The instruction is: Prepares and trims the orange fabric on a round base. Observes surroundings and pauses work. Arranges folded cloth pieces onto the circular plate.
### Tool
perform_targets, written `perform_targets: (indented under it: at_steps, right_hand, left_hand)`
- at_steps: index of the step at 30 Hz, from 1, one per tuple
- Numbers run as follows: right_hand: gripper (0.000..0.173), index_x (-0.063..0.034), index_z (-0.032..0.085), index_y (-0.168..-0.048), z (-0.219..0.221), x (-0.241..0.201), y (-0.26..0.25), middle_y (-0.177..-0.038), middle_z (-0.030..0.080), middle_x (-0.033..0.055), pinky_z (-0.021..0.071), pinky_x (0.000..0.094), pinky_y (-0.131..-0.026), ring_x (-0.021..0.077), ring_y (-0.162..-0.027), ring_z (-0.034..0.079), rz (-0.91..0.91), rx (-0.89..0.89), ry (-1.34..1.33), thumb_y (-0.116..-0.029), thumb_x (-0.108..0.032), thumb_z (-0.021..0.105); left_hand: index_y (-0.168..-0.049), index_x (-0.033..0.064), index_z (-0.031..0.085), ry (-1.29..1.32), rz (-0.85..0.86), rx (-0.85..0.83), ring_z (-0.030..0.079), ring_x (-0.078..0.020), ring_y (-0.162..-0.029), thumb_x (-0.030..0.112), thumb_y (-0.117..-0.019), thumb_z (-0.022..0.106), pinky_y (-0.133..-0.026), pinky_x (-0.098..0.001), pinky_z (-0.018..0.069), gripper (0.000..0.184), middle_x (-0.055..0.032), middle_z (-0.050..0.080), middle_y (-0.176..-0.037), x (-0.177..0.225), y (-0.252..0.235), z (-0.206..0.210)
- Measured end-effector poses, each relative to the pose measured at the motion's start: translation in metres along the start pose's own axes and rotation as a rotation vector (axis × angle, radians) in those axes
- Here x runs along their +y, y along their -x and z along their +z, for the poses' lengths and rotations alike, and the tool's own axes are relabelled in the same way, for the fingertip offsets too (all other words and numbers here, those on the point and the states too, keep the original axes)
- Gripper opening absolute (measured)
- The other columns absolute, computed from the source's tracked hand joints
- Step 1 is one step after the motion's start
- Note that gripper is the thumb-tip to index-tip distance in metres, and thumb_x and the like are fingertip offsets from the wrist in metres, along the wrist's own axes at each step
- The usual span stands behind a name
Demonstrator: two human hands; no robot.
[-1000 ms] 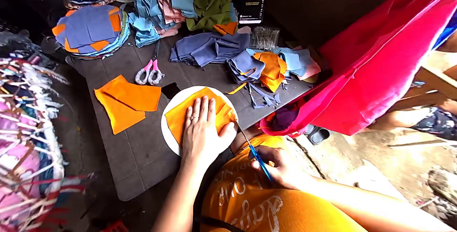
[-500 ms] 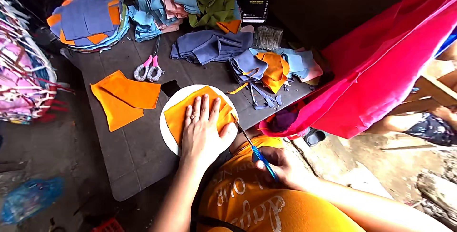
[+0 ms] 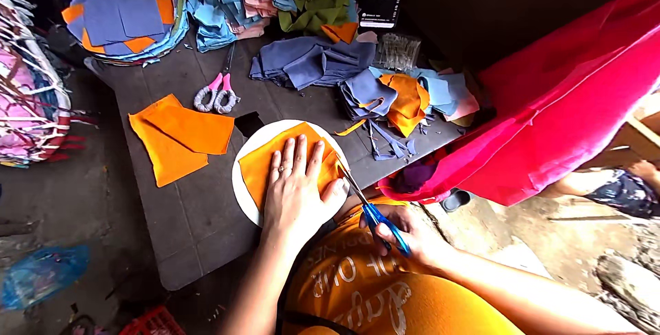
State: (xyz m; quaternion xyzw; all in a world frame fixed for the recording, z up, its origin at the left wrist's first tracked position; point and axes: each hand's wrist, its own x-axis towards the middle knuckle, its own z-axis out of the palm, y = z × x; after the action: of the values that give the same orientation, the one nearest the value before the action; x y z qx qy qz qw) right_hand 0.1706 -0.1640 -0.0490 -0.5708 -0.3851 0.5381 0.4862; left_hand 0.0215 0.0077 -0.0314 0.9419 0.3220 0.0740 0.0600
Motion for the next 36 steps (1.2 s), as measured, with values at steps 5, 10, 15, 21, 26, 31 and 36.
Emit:
perform_targets:
  at_steps: [5,10,15,21,26,31,36]
  right_hand:
    - [0.060,-0.0150,0.066,-0.099,-0.006,0.008,0.004,-0.069,0.062,-0.0173,0.0485,0.0126,-0.054,-0.0062,-0.058,0.058,-0.085,-0.037,-0.025,-0.0869,-0.073,0.060]
    - [0.064,-0.0133,0.066,-0.100,-0.006,0.010,0.009,-0.069,0.060,-0.0169,0.0469,0.0116,-0.053,-0.0078,-0.057,0.056,-0.070,-0.061,0.007,-0.0864,-0.075,0.058]
    - [0.059,-0.0149,0.066,-0.103,-0.009,0.017,0.002,-0.071,0.064,-0.0162,0.0497,0.0136,-0.055,-0.0057,-0.060,0.060,-0.143,-0.081,-0.055,-0.0892,-0.072,0.058]
    - [0.059,-0.0143,0.067,-0.102,-0.011,0.020,0.005,-0.072,0.064,-0.0152,0.0497,0.0133,-0.056,-0.0055,-0.060,0.059,-0.163,-0.102,-0.062,-0.0901,-0.071,0.057]
    - [0.061,-0.0135,0.067,-0.103,-0.011,0.019,0.005,-0.072,0.063,-0.0157,0.0497,0.0133,-0.055,-0.0059,-0.060,0.059,-0.142,-0.101,-0.042,-0.0892,-0.072,0.057]
    - [0.053,-0.0149,0.066,-0.104,-0.005,0.010,-0.005,-0.072,0.063,-0.0181,0.0501,0.0130,-0.056,-0.0063,-0.060,0.059,-0.091,-0.055,-0.030,-0.0896,-0.066,0.063]
    - [0.045,-0.0142,0.066,-0.103,-0.002,0.006,-0.010,-0.072,0.062,-0.0193,0.0502,0.0124,-0.056,-0.0067,-0.060,0.059,-0.094,-0.015,-0.004,-0.0920,-0.057,0.065]
  left_hand:
    - [-0.154,0.0193,0.047,0.015,0.004,0.022,0.026,-0.0317,-0.154,0.047,-0.1077,0.024,-0.125,-0.0515,0.0178,0.059,-0.0125,0.035,-0.164,0.001,0.001,-0.001]
    - [-0.154,0.0193,0.048,0.011,-0.005,0.003,0.025,-0.0315,-0.155,0.048,-0.1054,0.031,-0.125,-0.0518,0.0172,0.059,-0.0131,0.034,-0.164,0.001,-0.001,-0.001]
    - [-0.154,0.0199,0.048,0.011,-0.005,0.013,0.025,-0.0312,-0.154,0.057,-0.1030,0.029,-0.125,-0.0511,0.0171,0.066,-0.0124,0.035,-0.164,0.001,0.000,-0.001]
    - [-0.155,0.0201,0.046,0.017,-0.008,-0.006,0.024,-0.0303,-0.155,0.052,-0.1050,0.031,-0.125,-0.0508,0.0162,0.061,-0.0123,0.033,-0.165,0.001,0.000,-0.002]
    - [-0.154,0.0195,0.047,0.016,0.006,0.017,0.025,-0.0315,-0.155,0.052,-0.1052,0.029,-0.125,-0.0517,0.0171,0.061,-0.0128,0.034,-0.164,0.000,0.000,0.001]
    - [-0.154,0.0197,0.047,0.020,-0.005,0.010,0.024,-0.0315,-0.155,0.053,-0.1045,0.030,-0.125,-0.0515,0.0155,0.062,-0.0124,0.034,-0.164,0.000,-0.001,0.000]
    - [-0.155,0.0199,0.045,0.024,0.000,0.020,0.026,-0.0315,-0.154,0.052,-0.1048,0.032,-0.125,-0.0519,0.0169,0.061,-0.0125,0.034,-0.164,-0.001,0.000,0.001]
